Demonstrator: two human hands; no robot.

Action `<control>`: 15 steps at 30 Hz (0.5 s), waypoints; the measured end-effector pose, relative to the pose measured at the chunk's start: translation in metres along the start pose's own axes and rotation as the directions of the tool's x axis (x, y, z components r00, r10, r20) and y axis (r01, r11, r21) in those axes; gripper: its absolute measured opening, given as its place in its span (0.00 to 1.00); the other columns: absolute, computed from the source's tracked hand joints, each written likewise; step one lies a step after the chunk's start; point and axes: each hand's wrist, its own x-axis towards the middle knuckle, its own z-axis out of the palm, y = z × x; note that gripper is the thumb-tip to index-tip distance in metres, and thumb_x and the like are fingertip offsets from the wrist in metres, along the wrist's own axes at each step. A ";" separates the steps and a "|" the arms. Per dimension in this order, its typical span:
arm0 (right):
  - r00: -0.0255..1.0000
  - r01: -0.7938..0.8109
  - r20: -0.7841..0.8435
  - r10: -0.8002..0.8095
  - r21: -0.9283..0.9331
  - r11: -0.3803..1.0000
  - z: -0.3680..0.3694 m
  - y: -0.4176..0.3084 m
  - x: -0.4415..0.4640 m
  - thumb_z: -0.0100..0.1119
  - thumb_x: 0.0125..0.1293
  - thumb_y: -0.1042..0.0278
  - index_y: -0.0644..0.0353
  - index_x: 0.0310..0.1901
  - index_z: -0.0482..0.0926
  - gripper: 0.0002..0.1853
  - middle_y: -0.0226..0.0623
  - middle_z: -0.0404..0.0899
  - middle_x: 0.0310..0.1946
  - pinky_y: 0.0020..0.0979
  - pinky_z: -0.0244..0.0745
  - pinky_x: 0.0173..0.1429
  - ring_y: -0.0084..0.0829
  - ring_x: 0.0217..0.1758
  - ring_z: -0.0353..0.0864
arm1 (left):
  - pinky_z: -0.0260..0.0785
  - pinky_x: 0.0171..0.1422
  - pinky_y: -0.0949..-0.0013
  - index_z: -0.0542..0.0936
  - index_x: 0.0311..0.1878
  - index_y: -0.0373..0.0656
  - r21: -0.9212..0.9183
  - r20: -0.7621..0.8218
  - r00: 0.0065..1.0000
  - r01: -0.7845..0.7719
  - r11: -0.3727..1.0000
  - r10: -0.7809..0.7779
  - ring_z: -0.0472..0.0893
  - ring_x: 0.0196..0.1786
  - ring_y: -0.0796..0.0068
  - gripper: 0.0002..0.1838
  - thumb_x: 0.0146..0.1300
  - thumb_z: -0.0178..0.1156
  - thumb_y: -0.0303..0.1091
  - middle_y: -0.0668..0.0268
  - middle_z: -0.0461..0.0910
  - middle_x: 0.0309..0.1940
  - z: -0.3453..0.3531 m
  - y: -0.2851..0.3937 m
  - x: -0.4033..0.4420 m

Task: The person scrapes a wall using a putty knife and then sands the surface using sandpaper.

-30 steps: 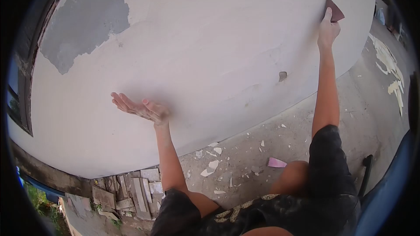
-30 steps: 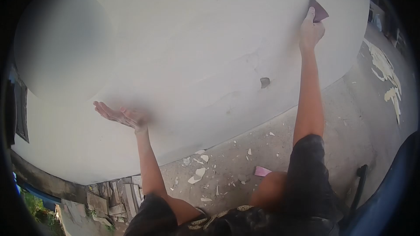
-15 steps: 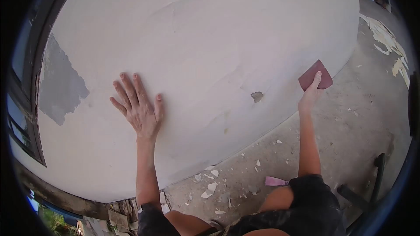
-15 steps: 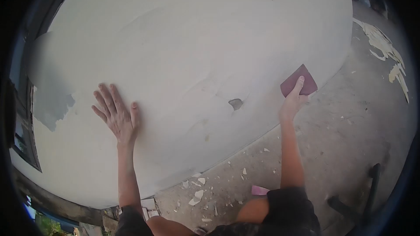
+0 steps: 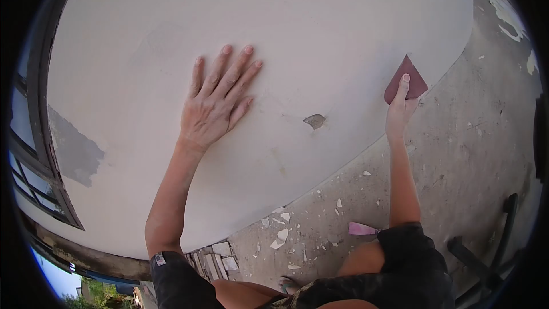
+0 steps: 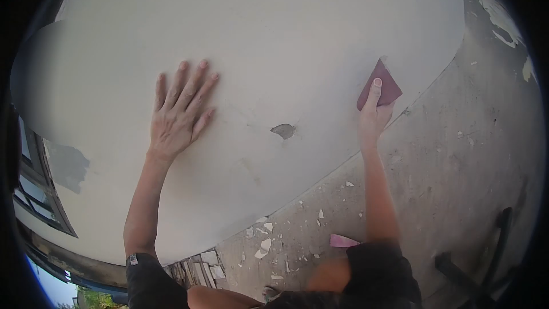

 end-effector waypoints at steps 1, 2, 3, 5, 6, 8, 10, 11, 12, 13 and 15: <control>1.000 -0.012 -0.012 0.011 -0.092 0.996 0.001 0.021 0.009 0.49 0.73 0.48 0.71 0.59 0.69 0.29 0.41 0.74 0.53 0.30 0.65 0.59 0.31 0.53 0.73 | 0.37 0.82 0.52 0.61 0.73 0.67 -0.008 0.020 1.000 -0.021 1.000 0.021 0.50 0.78 0.72 0.29 0.69 0.48 0.53 0.80 0.53 0.76 -0.001 -0.002 -0.001; 0.988 0.152 -0.019 -0.156 -0.132 0.980 0.008 0.025 0.012 0.48 0.74 0.50 0.70 0.61 0.69 0.28 0.46 0.72 0.58 0.34 0.65 0.63 0.38 0.59 0.71 | 0.38 0.82 0.53 0.62 0.72 0.69 -0.028 0.048 0.998 -0.048 0.998 0.049 0.51 0.78 0.74 0.28 0.69 0.48 0.53 0.82 0.54 0.75 -0.004 -0.007 -0.002; 0.946 0.316 -0.012 -0.323 -0.176 0.932 0.019 0.028 0.012 0.47 0.74 0.52 0.69 0.63 0.68 0.28 0.50 0.69 0.63 0.39 0.64 0.67 0.45 0.66 0.69 | 0.38 0.82 0.54 0.63 0.72 0.69 0.001 0.058 0.997 -0.058 0.998 0.058 0.52 0.77 0.76 0.27 0.69 0.48 0.53 0.82 0.55 0.75 -0.009 -0.014 0.000; 0.928 0.364 -0.006 -0.373 -0.206 0.908 0.045 0.044 0.004 0.46 0.74 0.56 0.62 0.67 0.66 0.26 0.47 0.61 0.70 0.41 0.58 0.73 0.48 0.73 0.59 | 0.37 0.83 0.56 0.63 0.71 0.71 0.112 -0.058 0.998 0.018 0.993 -0.012 0.53 0.77 0.77 0.27 0.69 0.47 0.57 0.82 0.56 0.74 -0.019 -0.038 0.004; 0.855 0.516 0.089 -0.511 -0.237 0.823 0.056 0.042 -0.014 0.47 0.73 0.58 0.61 0.67 0.67 0.25 0.46 0.60 0.71 0.42 0.57 0.74 0.48 0.74 0.58 | 0.37 0.83 0.57 0.63 0.71 0.71 0.178 -0.132 0.989 0.085 0.980 -0.062 0.53 0.77 0.77 0.27 0.70 0.43 0.59 0.82 0.58 0.73 -0.023 -0.054 0.006; 0.652 0.748 0.333 -0.682 -0.130 0.651 0.075 0.037 -0.065 0.50 0.70 0.63 0.58 0.67 0.68 0.25 0.42 0.61 0.71 0.45 0.53 0.75 0.47 0.75 0.57 | 0.34 0.82 0.55 0.66 0.69 0.72 0.119 -0.361 0.930 0.118 0.986 -0.067 0.54 0.76 0.78 0.25 0.71 0.42 0.58 0.84 0.59 0.73 -0.024 -0.088 0.013; 0.408 0.872 0.520 -0.750 0.023 0.490 0.069 0.040 -0.081 0.51 0.68 0.67 0.58 0.65 0.70 0.23 0.41 0.63 0.70 0.46 0.49 0.76 0.45 0.75 0.58 | 0.33 0.81 0.50 0.68 0.69 0.71 0.096 -0.477 0.874 0.152 0.984 -0.088 0.54 0.77 0.73 0.25 0.70 0.42 0.58 0.81 0.61 0.72 -0.026 -0.107 0.015; 0.289 0.916 0.579 -0.763 0.065 0.397 0.063 0.045 -0.071 0.50 0.69 0.69 0.59 0.64 0.72 0.22 0.41 0.65 0.69 0.46 0.46 0.77 0.44 0.75 0.58 | 0.34 0.81 0.48 0.68 0.68 0.70 0.099 -0.515 0.852 0.172 0.980 -0.098 0.54 0.77 0.70 0.25 0.70 0.42 0.57 0.79 0.62 0.72 -0.028 -0.112 0.014; 0.169 0.943 0.622 -0.765 0.124 0.309 0.061 0.051 -0.063 0.49 0.69 0.70 0.60 0.63 0.73 0.21 0.41 0.66 0.69 0.46 0.43 0.78 0.42 0.75 0.57 | 0.35 0.80 0.47 0.69 0.68 0.70 0.079 -0.541 0.836 0.165 0.983 -0.096 0.54 0.77 0.69 0.24 0.71 0.42 0.57 0.78 0.63 0.72 -0.028 -0.113 0.012; 0.371 0.908 0.492 -0.788 -0.014 0.419 0.058 0.051 -0.038 0.51 0.67 0.71 0.57 0.64 0.73 0.23 0.38 0.67 0.68 0.48 0.47 0.77 0.43 0.75 0.59 | 0.36 0.79 0.46 0.69 0.68 0.70 0.066 -0.559 0.824 0.156 0.986 -0.093 0.55 0.76 0.67 0.24 0.71 0.42 0.57 0.78 0.63 0.71 -0.025 -0.114 0.011; 0.576 0.813 0.324 -0.750 -0.133 0.567 0.059 0.048 -0.032 0.53 0.65 0.71 0.54 0.64 0.73 0.24 0.34 0.67 0.68 0.50 0.49 0.76 0.42 0.74 0.60 | 0.37 0.78 0.44 0.70 0.67 0.69 0.064 -0.564 0.822 0.141 0.988 -0.081 0.56 0.76 0.64 0.24 0.71 0.41 0.57 0.76 0.64 0.71 -0.021 -0.112 0.007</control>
